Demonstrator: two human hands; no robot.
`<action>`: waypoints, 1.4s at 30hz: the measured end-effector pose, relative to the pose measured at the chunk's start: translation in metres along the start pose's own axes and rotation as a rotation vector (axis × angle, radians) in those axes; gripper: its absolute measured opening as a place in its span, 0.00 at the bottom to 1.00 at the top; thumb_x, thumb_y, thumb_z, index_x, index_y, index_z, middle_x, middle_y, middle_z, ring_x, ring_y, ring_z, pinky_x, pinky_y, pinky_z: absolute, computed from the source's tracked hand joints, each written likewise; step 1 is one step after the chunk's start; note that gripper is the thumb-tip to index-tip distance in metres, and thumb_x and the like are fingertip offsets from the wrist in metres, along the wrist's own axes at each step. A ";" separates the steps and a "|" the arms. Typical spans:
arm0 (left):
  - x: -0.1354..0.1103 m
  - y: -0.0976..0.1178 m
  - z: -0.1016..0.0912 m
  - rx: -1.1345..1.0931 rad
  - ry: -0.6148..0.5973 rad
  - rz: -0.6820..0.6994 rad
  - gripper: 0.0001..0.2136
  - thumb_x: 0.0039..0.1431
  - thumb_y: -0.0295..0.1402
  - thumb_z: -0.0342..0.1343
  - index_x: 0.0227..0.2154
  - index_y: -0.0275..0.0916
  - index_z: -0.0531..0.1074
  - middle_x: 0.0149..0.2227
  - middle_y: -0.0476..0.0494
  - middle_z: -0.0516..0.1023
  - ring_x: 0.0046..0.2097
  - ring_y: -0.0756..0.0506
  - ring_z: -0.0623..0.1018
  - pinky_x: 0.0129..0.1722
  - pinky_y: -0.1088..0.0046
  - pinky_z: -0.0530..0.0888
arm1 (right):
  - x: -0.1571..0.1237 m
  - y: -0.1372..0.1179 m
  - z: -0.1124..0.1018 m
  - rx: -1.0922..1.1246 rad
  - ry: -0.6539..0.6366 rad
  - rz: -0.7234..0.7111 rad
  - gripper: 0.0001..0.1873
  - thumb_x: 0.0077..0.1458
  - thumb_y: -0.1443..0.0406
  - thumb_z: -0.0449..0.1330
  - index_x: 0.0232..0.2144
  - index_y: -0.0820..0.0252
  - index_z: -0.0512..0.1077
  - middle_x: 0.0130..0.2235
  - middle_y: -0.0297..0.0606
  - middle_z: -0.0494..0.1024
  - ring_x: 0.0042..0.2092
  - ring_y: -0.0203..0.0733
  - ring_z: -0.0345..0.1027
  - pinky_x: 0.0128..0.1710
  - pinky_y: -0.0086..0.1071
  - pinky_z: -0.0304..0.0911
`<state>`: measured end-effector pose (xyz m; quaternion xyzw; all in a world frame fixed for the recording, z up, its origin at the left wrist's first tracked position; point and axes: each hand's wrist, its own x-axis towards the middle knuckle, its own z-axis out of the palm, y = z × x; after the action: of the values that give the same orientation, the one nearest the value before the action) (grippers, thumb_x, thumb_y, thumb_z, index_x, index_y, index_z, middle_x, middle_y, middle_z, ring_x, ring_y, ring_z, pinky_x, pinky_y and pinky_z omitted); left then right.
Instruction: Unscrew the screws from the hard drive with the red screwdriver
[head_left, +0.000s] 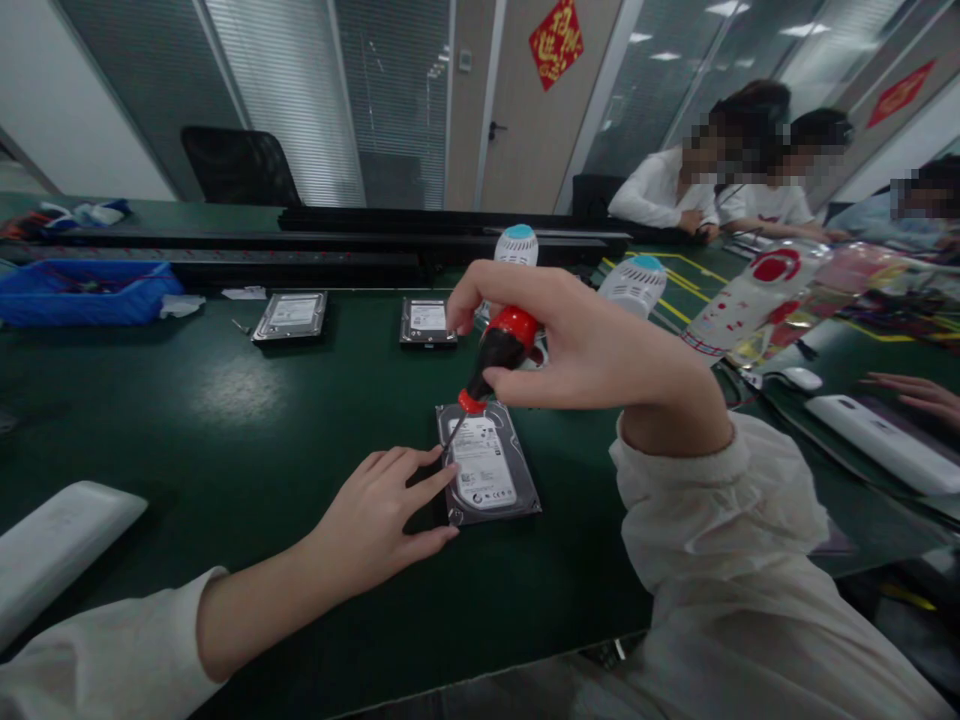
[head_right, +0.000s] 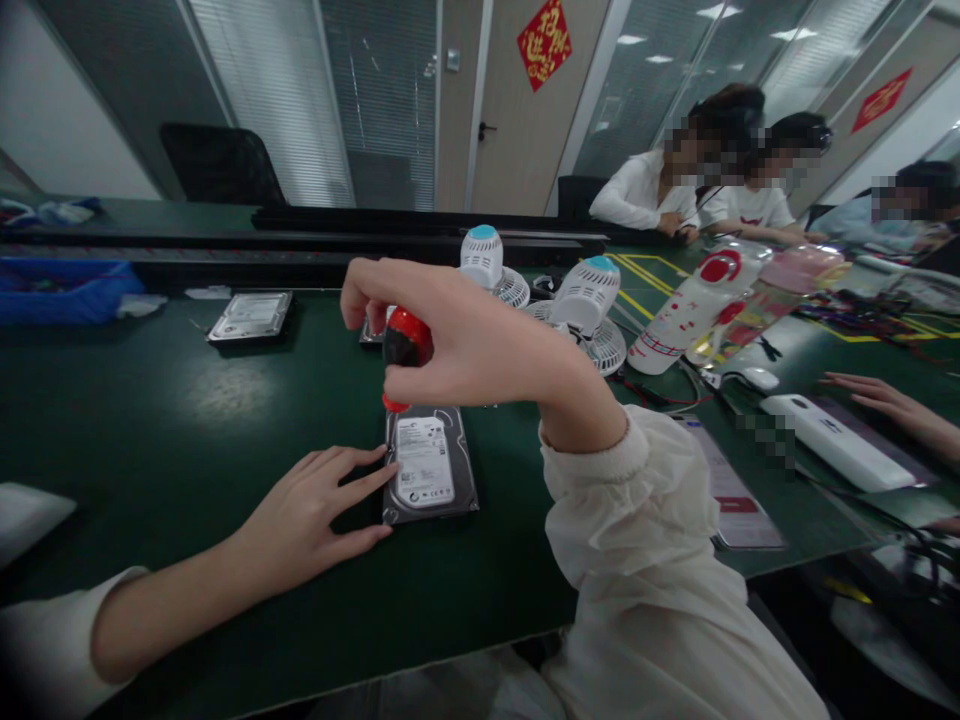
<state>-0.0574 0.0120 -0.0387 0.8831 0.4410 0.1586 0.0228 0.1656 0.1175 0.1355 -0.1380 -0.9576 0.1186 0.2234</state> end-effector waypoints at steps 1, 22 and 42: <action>0.000 0.000 0.000 -0.003 0.007 0.002 0.28 0.63 0.42 0.66 0.63 0.40 0.72 0.60 0.30 0.77 0.57 0.31 0.78 0.51 0.47 0.79 | 0.000 0.000 -0.001 0.010 -0.021 -0.015 0.18 0.49 0.72 0.63 0.45 0.65 0.70 0.44 0.37 0.75 0.44 0.36 0.67 0.43 0.31 0.63; 0.000 0.001 -0.002 0.004 0.006 0.013 0.28 0.63 0.41 0.66 0.63 0.38 0.72 0.60 0.28 0.76 0.57 0.29 0.78 0.50 0.45 0.80 | -0.001 0.001 0.001 0.007 0.025 0.093 0.15 0.53 0.71 0.61 0.44 0.62 0.68 0.45 0.37 0.75 0.41 0.34 0.66 0.41 0.30 0.63; 0.000 -0.001 0.001 -0.001 0.031 0.022 0.28 0.63 0.41 0.66 0.63 0.38 0.73 0.59 0.28 0.77 0.56 0.29 0.79 0.49 0.46 0.80 | 0.000 0.001 0.001 0.027 0.035 0.108 0.06 0.60 0.69 0.61 0.39 0.66 0.69 0.39 0.33 0.74 0.40 0.32 0.67 0.42 0.28 0.62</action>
<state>-0.0580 0.0128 -0.0403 0.8853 0.4314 0.1727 0.0147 0.1654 0.1182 0.1344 -0.1886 -0.9431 0.1408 0.2350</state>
